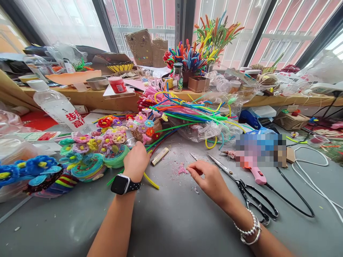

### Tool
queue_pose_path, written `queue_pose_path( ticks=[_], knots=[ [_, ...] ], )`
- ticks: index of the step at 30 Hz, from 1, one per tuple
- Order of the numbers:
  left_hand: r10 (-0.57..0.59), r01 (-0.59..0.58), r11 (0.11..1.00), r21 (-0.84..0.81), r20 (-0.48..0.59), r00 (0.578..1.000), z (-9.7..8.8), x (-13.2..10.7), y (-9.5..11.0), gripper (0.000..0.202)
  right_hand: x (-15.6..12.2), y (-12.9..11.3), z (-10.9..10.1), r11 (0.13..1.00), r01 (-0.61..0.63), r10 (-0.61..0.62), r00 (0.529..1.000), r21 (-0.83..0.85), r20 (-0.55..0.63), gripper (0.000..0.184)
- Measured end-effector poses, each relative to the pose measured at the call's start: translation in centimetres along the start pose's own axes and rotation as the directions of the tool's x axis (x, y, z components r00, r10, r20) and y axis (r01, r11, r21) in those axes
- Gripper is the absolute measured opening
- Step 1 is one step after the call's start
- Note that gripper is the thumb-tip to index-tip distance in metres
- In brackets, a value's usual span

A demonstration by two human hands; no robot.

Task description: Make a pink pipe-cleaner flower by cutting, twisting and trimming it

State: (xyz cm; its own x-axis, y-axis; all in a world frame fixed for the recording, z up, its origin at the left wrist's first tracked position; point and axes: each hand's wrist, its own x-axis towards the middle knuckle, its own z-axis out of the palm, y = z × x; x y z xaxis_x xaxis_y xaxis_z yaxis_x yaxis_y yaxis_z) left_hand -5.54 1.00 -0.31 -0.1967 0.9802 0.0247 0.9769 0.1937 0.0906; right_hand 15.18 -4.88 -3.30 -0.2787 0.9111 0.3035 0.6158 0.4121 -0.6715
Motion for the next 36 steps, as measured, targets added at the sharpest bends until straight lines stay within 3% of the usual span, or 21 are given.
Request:
queue_pose_path(
  ticks=[5,11,17,19,22,24,26,30,32,36],
  knots=[
    [0.017,-0.019,0.997,0.077,0.036,0.999,0.3,0.0,0.0,0.023,0.0,0.1,0.0,1.000,-0.005,0.006,1.000,-0.028,0.020,0.018],
    [0.054,-0.054,0.998,0.017,0.003,0.999,0.0,0.0,0.0,0.019,0.0,0.4,0.0,1.000,-0.001,0.001,1.000,-0.017,0.016,0.020],
    [-0.069,0.069,0.998,-0.005,-0.059,0.996,-0.6,0.0,-0.2,0.015,0.0,0.5,0.1,0.999,-0.011,0.012,1.000,-0.041,0.029,0.019],
    [-0.072,0.063,0.995,-0.072,-0.117,0.991,-0.7,0.0,-0.3,0.012,-0.1,0.5,0.1,1.000,-0.017,0.018,1.000,-0.024,0.018,0.019],
    [0.014,-0.081,0.936,-0.342,-0.194,0.981,-1.2,-0.2,0.1,0.015,0.0,0.4,-0.1,0.999,-0.041,0.043,0.997,0.032,-0.065,0.017],
    [0.122,-0.189,0.794,-0.578,-0.154,0.981,-1.5,-0.8,0.8,0.027,0.0,0.4,-0.3,0.996,-0.050,0.061,0.987,0.077,-0.148,0.018],
    [0.299,-0.219,0.592,-0.775,-0.040,0.953,-1.6,-1.7,1.8,0.034,0.1,0.4,-0.5,0.993,-0.044,0.067,0.973,0.107,-0.219,0.022],
    [0.487,-0.215,0.394,-0.893,0.004,0.873,-1.1,-3.2,3.5,0.034,0.1,0.5,-0.8,0.996,0.004,0.021,0.964,0.091,-0.266,0.025],
    [0.530,-0.258,0.392,-0.883,-0.013,0.848,-0.6,-3.6,4.0,0.032,0.1,0.5,-0.8,0.999,0.021,-0.008,0.965,0.049,-0.262,0.021],
    [0.574,-0.467,0.520,-0.715,-0.112,0.811,0.4,-3.5,4.2,0.022,0.0,0.7,-0.6,0.996,0.047,-0.063,0.972,-0.079,-0.225,0.014]
  ],
)
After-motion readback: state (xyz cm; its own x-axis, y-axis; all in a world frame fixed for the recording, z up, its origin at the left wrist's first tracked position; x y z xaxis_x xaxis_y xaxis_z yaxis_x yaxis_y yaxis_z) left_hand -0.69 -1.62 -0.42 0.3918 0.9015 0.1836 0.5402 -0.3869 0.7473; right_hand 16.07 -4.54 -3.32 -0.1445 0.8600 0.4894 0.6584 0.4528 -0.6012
